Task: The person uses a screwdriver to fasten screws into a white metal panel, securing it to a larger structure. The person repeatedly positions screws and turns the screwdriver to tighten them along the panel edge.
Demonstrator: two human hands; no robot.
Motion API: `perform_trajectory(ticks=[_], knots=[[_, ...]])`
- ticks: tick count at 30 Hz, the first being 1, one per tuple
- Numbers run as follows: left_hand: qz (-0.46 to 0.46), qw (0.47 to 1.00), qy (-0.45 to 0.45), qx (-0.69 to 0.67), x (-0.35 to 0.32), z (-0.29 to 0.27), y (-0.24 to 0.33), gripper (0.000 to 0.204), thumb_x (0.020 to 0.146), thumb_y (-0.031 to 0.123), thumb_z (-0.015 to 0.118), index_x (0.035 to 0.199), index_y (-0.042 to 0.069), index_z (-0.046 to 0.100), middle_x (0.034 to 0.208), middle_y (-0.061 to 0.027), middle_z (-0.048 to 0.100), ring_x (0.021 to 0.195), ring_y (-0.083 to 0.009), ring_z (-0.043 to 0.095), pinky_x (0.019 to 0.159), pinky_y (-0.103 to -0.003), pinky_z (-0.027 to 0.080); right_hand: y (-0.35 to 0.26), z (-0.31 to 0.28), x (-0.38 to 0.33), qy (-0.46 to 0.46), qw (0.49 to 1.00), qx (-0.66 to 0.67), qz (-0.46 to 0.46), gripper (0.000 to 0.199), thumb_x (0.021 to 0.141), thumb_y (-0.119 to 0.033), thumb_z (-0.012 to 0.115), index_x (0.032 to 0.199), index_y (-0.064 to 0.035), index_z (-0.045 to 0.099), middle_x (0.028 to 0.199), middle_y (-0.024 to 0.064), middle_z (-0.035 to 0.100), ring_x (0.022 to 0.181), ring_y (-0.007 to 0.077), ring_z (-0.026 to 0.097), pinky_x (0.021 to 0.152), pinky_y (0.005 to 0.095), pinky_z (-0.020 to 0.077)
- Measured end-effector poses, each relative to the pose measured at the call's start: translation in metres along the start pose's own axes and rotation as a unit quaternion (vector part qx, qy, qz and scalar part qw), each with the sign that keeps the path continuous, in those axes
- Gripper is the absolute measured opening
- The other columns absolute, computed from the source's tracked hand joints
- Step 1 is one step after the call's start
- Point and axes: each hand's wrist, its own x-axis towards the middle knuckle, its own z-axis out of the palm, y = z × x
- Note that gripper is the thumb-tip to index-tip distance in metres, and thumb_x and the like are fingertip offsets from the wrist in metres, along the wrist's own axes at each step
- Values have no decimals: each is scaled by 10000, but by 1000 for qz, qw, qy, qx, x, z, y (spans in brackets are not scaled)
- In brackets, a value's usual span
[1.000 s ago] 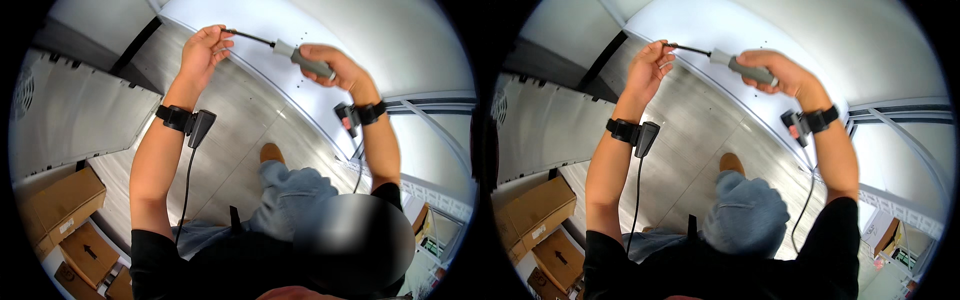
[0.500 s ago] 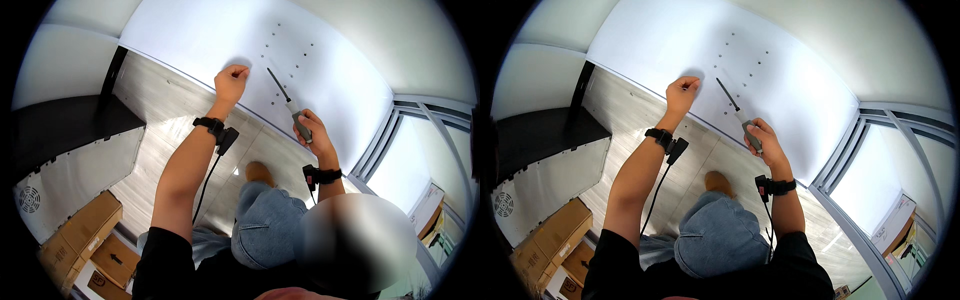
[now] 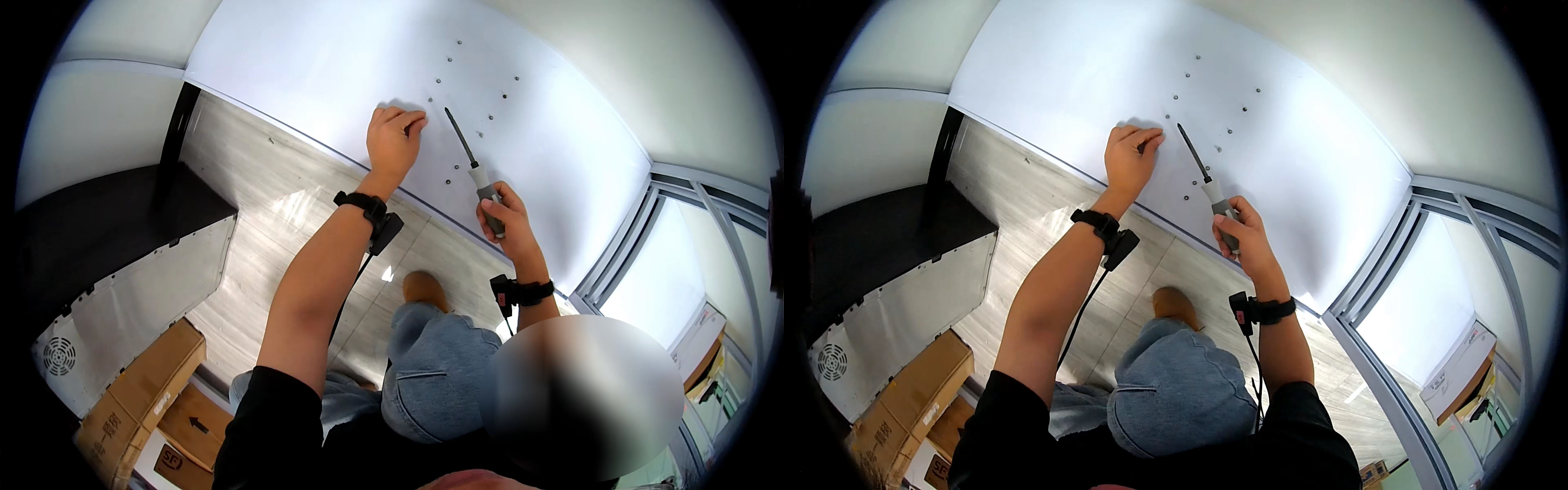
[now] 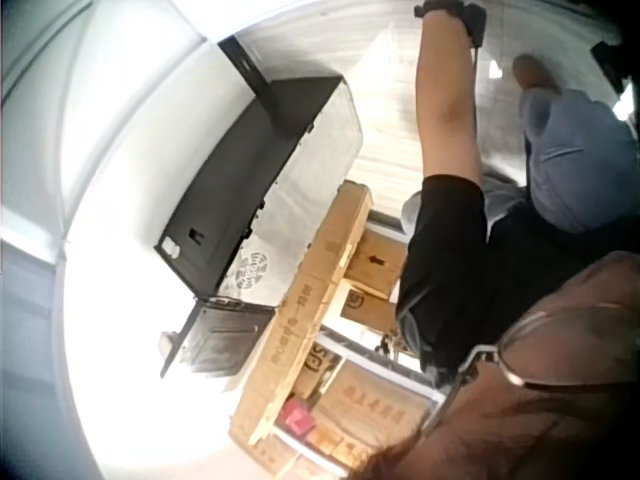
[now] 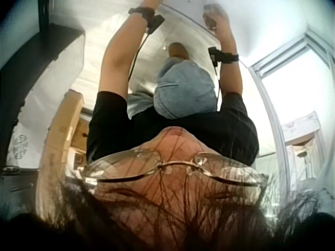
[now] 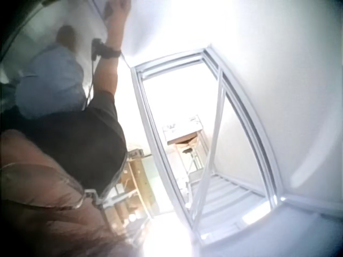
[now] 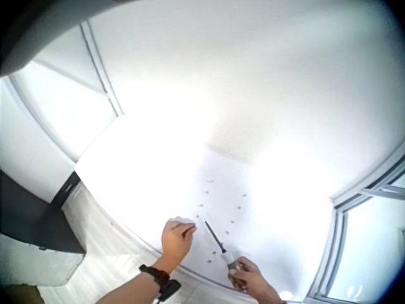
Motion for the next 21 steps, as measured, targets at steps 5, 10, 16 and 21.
perform_trajectory(ticks=[5,10,16,21], knots=[[9,1000,-12,-7,-3,-6,-6,149,754,101,710,901,85,719,781,-37,641,796,-207,541,668,-304,464,-5,9,-2,-10,1000,-8,-17,161,856,-195,592,915,-107,470,648,12,538,427,86,450,382,230,289],[14,999,24,-36,-15,-47,-17,141,780,69,686,919,60,703,787,-65,650,746,-195,567,648,-295,470,-21,33,-4,-49,998,-38,-30,162,862,-200,590,915,-109,468,645,10,536,434,82,449,387,227,290],[-192,952,-43,-236,-69,-173,-51,159,896,164,623,895,15,678,768,-32,645,640,-89,558,605,-235,464,-42,144,-7,-139,961,-236,-36,184,871,-254,602,922,-110,499,656,10,537,452,75,449,402,224,286],[-260,854,66,-446,-133,-312,-78,332,992,269,438,1061,-21,584,865,-100,652,734,-152,625,666,-272,522,-22,297,-44,-213,879,-424,-59,231,894,-336,564,894,-116,495,637,-4,514,425,71,422,390,228,272]])
